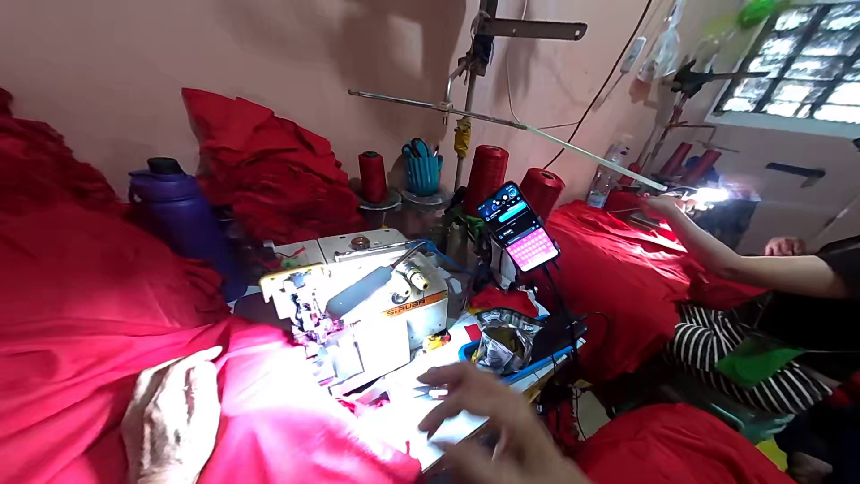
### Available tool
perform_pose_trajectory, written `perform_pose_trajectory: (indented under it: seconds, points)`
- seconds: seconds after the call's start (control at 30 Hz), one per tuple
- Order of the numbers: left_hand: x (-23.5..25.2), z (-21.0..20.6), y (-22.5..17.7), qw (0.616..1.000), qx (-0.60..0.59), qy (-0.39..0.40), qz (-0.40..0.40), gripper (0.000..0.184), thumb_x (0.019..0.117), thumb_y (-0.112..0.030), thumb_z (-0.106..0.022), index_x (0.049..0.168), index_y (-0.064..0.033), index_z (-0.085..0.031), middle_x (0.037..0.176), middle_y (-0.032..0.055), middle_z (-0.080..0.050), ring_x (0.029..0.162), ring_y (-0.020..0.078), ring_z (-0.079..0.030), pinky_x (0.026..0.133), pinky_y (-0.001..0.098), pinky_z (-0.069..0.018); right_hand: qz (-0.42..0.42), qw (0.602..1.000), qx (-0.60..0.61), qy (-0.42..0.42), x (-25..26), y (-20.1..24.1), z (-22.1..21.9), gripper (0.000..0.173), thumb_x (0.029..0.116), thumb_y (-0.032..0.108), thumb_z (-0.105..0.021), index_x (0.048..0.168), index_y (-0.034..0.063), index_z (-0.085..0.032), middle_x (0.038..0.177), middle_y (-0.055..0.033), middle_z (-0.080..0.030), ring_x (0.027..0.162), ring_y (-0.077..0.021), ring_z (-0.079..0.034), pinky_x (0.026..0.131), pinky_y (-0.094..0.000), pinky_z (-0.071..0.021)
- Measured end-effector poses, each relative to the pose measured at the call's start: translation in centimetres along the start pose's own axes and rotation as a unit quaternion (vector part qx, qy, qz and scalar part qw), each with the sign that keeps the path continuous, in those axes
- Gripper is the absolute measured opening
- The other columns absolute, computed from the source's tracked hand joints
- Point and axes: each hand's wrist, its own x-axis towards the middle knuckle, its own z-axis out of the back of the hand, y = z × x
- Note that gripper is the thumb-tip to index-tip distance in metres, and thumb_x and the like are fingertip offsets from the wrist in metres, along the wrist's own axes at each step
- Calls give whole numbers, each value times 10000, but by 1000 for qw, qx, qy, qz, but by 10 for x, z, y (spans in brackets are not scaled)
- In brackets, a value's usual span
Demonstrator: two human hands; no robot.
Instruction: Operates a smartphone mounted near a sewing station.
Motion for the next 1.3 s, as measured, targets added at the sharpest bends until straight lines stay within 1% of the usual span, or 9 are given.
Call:
perform_pose_trajectory:
  seconds: [0.07,0.1,0.17,0.23,0.4,0.53,0.67,1.0,1.3]
  points:
    - [1,-1,-1,1000,0,-2,7,448,1067,-167,-349,1128,146,-664,1133,373,-655,1152,533,-597,1057,560,-415,-3,973,-206,-100,1,-53,46,147,905,57,-640,922,-68,-716,1116,-197,-685,1075,-168,-670,916,-277,-559]
    - [0,-1,0,1000,2,-2,11,447,1069,-170,-349,1132,141,-664,1139,370,-655,1161,531,-596,1060,564,-414,-13,942,-308,-136,1,-70,67,165,919,88,-638,928,-43,-738,1097,-197,-695,1042,-217,-681,893,-336,-567]
    - [-1,-2,2,1000,4,-2,9,439,1069,-165,-356,1136,140,-665,1145,371,-652,1167,535,-591,1055,573,-416,-30,873,-457,-166,3,-91,104,189,944,144,-646,953,-8,-759,1122,-235,-690,1050,-393,-665,897,-546,-528]
    - [-1,0,1,1000,9,1,-3,435,1067,-159,-358,1134,144,-663,1143,374,-651,1159,536,-596,1047,572,-425,-29,822,-541,-177,5,-102,127,212,963,185,-630,991,26,-767,1200,-263,-665,1117,-498,-617,930,-667,-459]
    - [-1,5,-4,1000,17,20,0,406,1063,-116,-360,1135,150,-659,1125,378,-647,1127,518,-606,1034,541,-437,18,751,-632,-188,12,-131,143,220,981,193,-591,1098,136,-769,1383,-292,-571,1324,-537,-487,1044,-715,-343]
    - [2,5,-7,999,28,18,17,363,1079,-115,-404,1131,108,-686,1129,303,-691,1106,406,-653,1049,424,-442,40,740,-647,-179,18,-145,140,256,993,233,-577,1176,208,-753,1467,-269,-515,1420,-509,-399,1100,-750,-235]
    - [0,7,-6,999,30,30,18,376,1057,-81,-373,1139,151,-657,1132,370,-647,1135,473,-612,1048,478,-446,48,731,-655,-187,20,-154,134,282,1023,287,-543,1240,256,-721,1529,-241,-459,1477,-496,-311,1118,-766,-163]
    - [0,6,-1,997,57,36,36,370,1067,-91,-377,1139,123,-671,1143,330,-662,1143,392,-625,1048,399,-444,44,727,-655,-203,19,-166,130,295,1047,334,-514,1267,276,-701,1565,-205,-426,1516,-470,-240,1129,-765,-106]
    - [0,6,0,998,31,33,47,381,1072,-95,-369,1151,106,-682,1159,302,-683,1108,356,-663,1019,367,-479,33,730,-649,-212,20,-167,129,315,1042,354,-513,1286,262,-690,1566,-225,-417,1513,-470,-249,1130,-764,-102]
